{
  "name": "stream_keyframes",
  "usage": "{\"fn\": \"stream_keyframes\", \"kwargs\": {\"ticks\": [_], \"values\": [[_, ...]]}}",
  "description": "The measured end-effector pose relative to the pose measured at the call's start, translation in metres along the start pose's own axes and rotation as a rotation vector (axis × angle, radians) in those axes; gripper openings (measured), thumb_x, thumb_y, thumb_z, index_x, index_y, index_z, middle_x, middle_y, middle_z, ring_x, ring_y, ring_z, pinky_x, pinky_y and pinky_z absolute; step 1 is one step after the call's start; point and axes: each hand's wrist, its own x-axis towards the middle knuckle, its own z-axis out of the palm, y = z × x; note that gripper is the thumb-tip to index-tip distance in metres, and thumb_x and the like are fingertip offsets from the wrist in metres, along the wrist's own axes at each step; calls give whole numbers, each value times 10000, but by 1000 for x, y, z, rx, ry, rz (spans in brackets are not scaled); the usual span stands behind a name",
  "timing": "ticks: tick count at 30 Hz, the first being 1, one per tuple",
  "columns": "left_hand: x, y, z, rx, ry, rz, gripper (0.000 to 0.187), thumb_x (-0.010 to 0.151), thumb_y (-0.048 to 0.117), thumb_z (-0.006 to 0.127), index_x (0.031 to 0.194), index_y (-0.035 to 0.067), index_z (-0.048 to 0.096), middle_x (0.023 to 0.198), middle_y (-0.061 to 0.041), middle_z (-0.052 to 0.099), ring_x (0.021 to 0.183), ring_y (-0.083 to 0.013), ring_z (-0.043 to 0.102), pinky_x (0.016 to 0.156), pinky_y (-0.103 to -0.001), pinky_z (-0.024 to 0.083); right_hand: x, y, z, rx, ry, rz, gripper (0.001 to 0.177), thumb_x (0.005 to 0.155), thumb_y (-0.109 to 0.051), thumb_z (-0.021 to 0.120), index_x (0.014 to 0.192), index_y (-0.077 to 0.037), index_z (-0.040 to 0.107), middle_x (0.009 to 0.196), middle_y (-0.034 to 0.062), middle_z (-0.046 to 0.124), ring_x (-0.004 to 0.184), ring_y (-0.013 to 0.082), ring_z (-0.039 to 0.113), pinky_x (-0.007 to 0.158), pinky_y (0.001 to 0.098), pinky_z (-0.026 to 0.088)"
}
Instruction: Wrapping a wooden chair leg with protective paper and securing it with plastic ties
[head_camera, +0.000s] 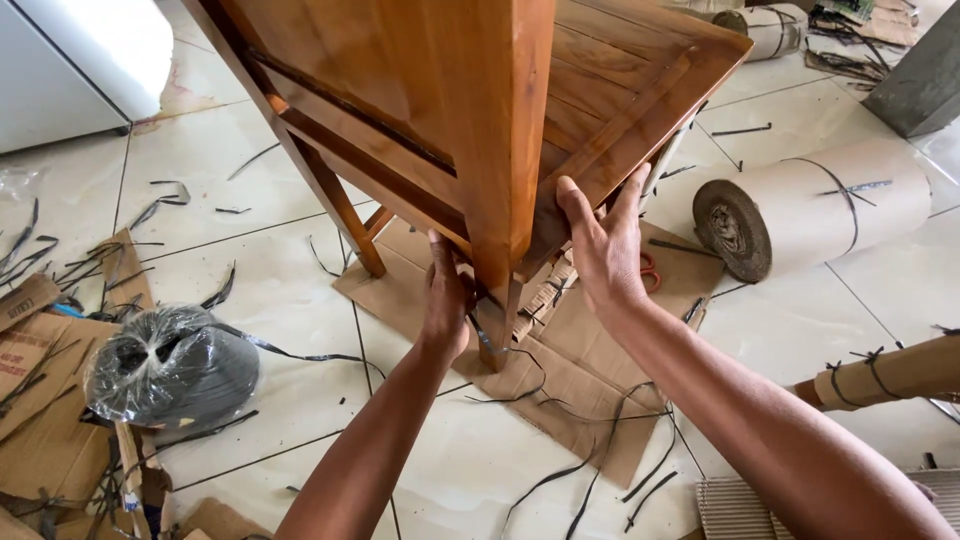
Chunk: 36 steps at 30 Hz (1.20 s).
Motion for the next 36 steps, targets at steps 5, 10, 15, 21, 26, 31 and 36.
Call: {"fn": "stream_keyframes", "kwargs": {"ticks": [5,10,15,21,26,31,36], "values": [[-10,23,6,165,-73,14,731,951,783,398,934,92,635,679,-2,456,487,-86,429,451,-240,309,30,19,4,39,22,-27,1020,1011,-395,751,1650,-142,-3,1652,387,16,1438,645,210,1135,756,218],[7,3,-8,251,-191,233,633,1040,622,491,1037,44,748,972,-118,666,904,-189,578,842,-326,479,46,15,14,51,21,-102,1045,984,-374,786,1647,-74,36,1640,417,98,1476,631,174,1190,707,172],[35,-14,-17,666,-298,436,644,891,641,718,1275,123,705,1179,-101,659,863,-257,665,819,-393,520,51,17,0,22,-17,-74,1001,1030,-470,749,1651,-190,15,1595,425,257,1441,609,314,1129,706,349],[30,7,-23,728,-376,497,566,868,435,809,1246,29,695,1141,-209,706,1043,-416,702,862,-441,533,-5,-6,15,80,-40,53,952,1002,-520,610,1641,-196,-18,1575,422,293,1420,601,367,1075,755,375],[10,25,-18,827,-430,497,565,907,504,726,1271,75,673,1151,-190,723,999,-448,701,835,-536,529,-8,-9,25,2,-93,194,888,997,-533,541,1647,-153,71,1566,380,315,1426,535,383,1074,735,390],[14,19,-20,861,-412,547,502,936,489,699,1269,114,688,1109,-152,748,876,-405,729,774,-505,545,0,2,25,26,-115,174,894,935,-595,612,1626,-207,198,1482,323,476,1378,495,478,987,743,454],[7,14,-20,856,-382,548,475,932,536,674,1252,187,710,1096,-100,768,976,-406,719,810,-515,562,24,41,20,40,-107,166,838,938,-555,668,1607,-266,254,1262,219,660,972,290,687,789,520,568]]}}
